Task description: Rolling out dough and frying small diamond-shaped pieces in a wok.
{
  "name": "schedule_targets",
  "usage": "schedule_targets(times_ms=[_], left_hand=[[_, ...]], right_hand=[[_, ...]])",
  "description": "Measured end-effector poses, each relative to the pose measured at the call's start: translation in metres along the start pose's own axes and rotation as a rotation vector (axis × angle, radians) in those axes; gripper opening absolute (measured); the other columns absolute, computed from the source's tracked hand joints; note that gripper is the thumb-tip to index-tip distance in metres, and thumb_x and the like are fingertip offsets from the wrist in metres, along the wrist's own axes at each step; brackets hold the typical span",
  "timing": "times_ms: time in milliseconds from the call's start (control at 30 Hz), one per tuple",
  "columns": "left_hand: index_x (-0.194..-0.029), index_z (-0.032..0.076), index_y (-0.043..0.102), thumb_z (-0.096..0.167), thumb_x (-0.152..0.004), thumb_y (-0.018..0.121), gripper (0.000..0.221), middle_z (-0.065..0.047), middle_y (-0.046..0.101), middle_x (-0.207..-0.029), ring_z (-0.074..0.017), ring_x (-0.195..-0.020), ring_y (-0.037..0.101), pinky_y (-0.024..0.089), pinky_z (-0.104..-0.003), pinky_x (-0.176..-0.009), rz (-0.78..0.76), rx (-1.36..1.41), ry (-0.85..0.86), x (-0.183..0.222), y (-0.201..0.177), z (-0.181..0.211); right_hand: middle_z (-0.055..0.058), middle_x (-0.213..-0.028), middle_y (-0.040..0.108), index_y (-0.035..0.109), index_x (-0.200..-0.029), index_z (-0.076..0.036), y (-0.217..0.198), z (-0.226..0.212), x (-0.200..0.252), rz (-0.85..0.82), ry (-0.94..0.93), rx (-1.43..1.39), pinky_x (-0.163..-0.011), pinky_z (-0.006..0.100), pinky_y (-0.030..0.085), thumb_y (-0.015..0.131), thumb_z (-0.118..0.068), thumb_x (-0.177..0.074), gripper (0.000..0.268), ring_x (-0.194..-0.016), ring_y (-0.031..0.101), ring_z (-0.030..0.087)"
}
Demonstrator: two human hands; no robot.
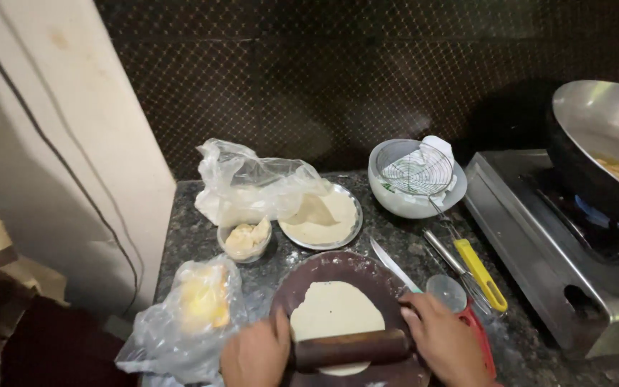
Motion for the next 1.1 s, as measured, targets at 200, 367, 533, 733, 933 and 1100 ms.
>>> schedule_targets(times_ms=[200,367,533,733,933,1100], left_hand=[[-0.081,0.01,0.068,0.039,-0.099,0.051,0.038,-0.014,0.07,-0.077,-0.0366,-0.065,0.07,0.055,-0.05,-0.058,0.406,0.103,0.333,-0.076,-0.038,0.046],[-0.081,0.009,0.064,0.037,-0.103,0.053,0.037,-0.013,0.068,-0.078,-0.0351,-0.068,0.069,0.054,-0.047,-0.062,0.456,0.157,0.518,-0.091,-0.04,0.057],[-0.089,0.008,0.063,0.033,-0.099,0.057,0.028,-0.013,0.065,-0.085,-0.0373,-0.077,0.066,0.05,-0.051,-0.063,0.313,0.227,0.432,-0.038,-0.034,0.034],[-0.079,0.009,0.061,0.044,-0.089,0.065,0.036,-0.012,0.058,-0.078,-0.0355,-0.074,0.06,0.049,-0.049,-0.064,0.522,0.167,0.453,0.026,-0.032,0.015],[-0.067,0.011,0.065,0.046,-0.084,0.067,0.039,-0.01,0.063,-0.066,-0.0327,-0.063,0.062,0.046,-0.048,-0.054,0.571,0.106,0.492,0.058,0.003,-0.007],[-0.053,0.013,0.07,0.057,-0.085,0.065,0.055,-0.017,0.057,-0.042,-0.0369,-0.032,0.059,0.045,-0.052,-0.031,0.29,0.056,0.401,0.064,0.056,-0.033]], right_hand=[[0.007,-0.107,0.072,0.062,-0.113,-0.019,0.013,0.009,-0.073,0.207,-0.075,0.083,-0.077,0.048,0.054,0.057,-0.031,-0.095,0.022,-0.095,0.069,0.035],[0.008,-0.107,0.072,0.06,-0.115,-0.018,0.008,-0.004,-0.093,0.141,-0.015,0.128,-0.074,0.049,0.053,0.056,-0.034,-0.096,0.025,-0.093,0.069,0.036],[0.008,-0.098,0.074,0.06,-0.112,-0.019,0.011,-0.005,-0.045,0.166,-0.007,0.196,-0.07,0.048,0.053,0.053,-0.038,-0.097,0.026,-0.09,0.071,0.033],[0.01,-0.087,0.074,0.062,-0.101,-0.015,0.006,-0.007,0.014,0.162,-0.028,0.131,-0.069,0.047,0.053,0.054,-0.037,-0.095,0.025,-0.083,0.071,0.033],[0.009,-0.083,0.072,0.061,-0.099,-0.015,0.0,-0.009,0.034,0.093,0.085,0.213,-0.08,0.045,0.051,0.055,-0.041,-0.095,0.028,-0.088,0.071,0.03],[0.013,-0.1,0.069,0.065,-0.105,-0.009,0.024,0.001,-0.005,0.057,-0.107,-0.166,-0.089,0.042,0.051,0.064,-0.027,-0.09,0.023,-0.1,0.066,0.031]])
Point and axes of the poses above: each hand's wrist, its own x-axis away from the middle knuckle, its own y-axis out of the palm, z = x × y, the point moved 4 cm from there along -x, towards the middle knuckle
